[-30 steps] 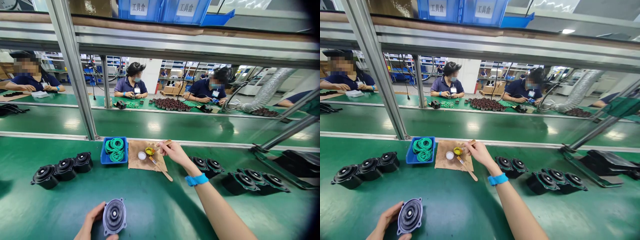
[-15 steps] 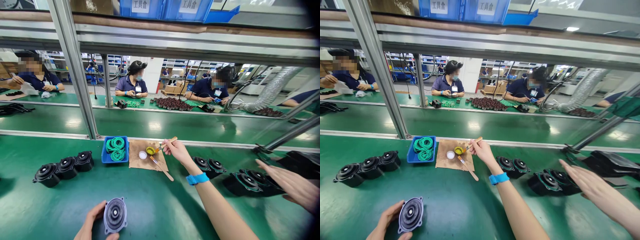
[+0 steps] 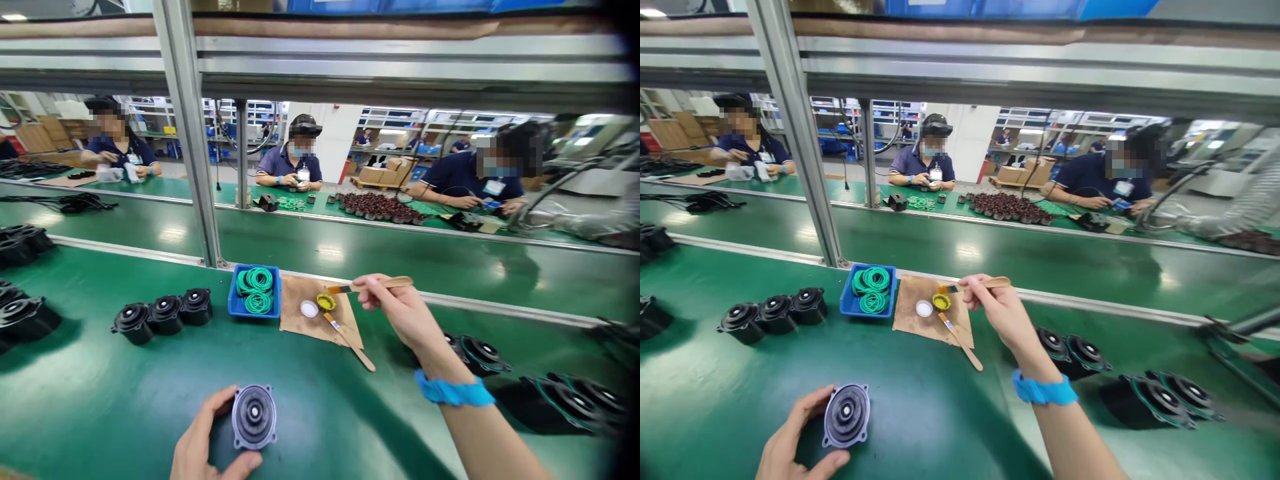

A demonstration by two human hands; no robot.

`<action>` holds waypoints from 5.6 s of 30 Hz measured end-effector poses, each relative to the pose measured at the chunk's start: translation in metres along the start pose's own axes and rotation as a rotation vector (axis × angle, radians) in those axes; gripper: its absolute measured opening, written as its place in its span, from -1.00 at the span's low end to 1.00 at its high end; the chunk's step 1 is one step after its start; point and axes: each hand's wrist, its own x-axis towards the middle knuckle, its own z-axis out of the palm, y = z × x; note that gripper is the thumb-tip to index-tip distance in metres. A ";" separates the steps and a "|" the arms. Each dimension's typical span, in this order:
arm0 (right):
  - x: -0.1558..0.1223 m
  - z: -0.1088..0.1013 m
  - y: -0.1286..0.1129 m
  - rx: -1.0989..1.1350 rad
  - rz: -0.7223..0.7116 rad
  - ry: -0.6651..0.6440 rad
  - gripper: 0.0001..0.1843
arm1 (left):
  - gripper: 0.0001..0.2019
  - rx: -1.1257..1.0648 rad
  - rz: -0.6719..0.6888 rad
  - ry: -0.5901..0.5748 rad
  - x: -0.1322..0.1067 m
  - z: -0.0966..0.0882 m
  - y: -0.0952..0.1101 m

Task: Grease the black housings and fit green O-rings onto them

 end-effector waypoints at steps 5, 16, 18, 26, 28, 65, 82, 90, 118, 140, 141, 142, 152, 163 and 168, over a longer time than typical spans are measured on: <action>-0.035 0.035 -0.030 0.243 0.119 -0.187 -0.49 | -0.45 -0.066 -0.020 0.010 -0.004 0.003 0.002; -0.077 0.095 -0.008 0.245 0.484 -0.627 -0.37 | -0.36 -0.017 0.143 -0.059 0.005 -0.006 0.004; -0.078 0.097 -0.007 0.259 0.497 -0.628 -0.38 | -0.35 -0.018 0.143 -0.078 0.004 -0.005 0.002; -0.066 0.092 -0.018 0.636 0.476 -0.162 -0.55 | -0.45 -0.107 0.065 -0.167 0.022 -0.019 0.006; -0.061 0.089 -0.022 0.743 0.463 -0.047 -0.58 | -0.68 0.101 0.137 -0.247 0.057 -0.030 0.019; -0.052 0.069 -0.044 0.865 0.337 0.061 -0.59 | -0.71 0.655 0.352 -0.410 0.236 0.038 0.024; -0.051 0.065 -0.048 0.870 0.297 0.044 -0.60 | -0.71 0.735 0.362 -0.441 0.235 0.057 0.032; -0.053 0.065 -0.048 0.873 0.314 0.049 -0.61 | -0.82 0.501 0.407 -0.206 0.234 0.029 0.030; -0.120 0.104 0.004 0.092 -0.166 -0.406 -0.75 | -0.78 0.243 0.775 -0.205 0.062 -0.055 0.040; -0.130 0.112 0.032 -0.321 -1.002 -0.426 -0.86 | -0.80 0.109 0.590 0.016 0.027 -0.020 0.021; -0.129 0.111 0.033 -0.313 -1.017 -0.445 -0.86 | -0.80 0.093 0.555 -0.023 0.029 -0.022 0.024; -0.128 0.111 0.033 -0.313 -1.027 -0.466 -0.87 | -0.80 0.086 0.533 -0.066 0.032 -0.025 0.027; -0.131 0.108 0.035 -0.326 -1.039 -0.587 -0.81 | -0.78 0.123 0.632 -0.146 0.043 -0.032 0.031; -0.130 0.113 0.021 -0.285 -1.145 -0.574 -0.73 | -0.88 0.129 0.612 0.028 0.020 -0.021 0.021; -0.129 0.114 0.016 -0.208 -1.056 -0.639 -0.74 | -0.81 0.068 0.598 0.076 0.012 -0.018 0.025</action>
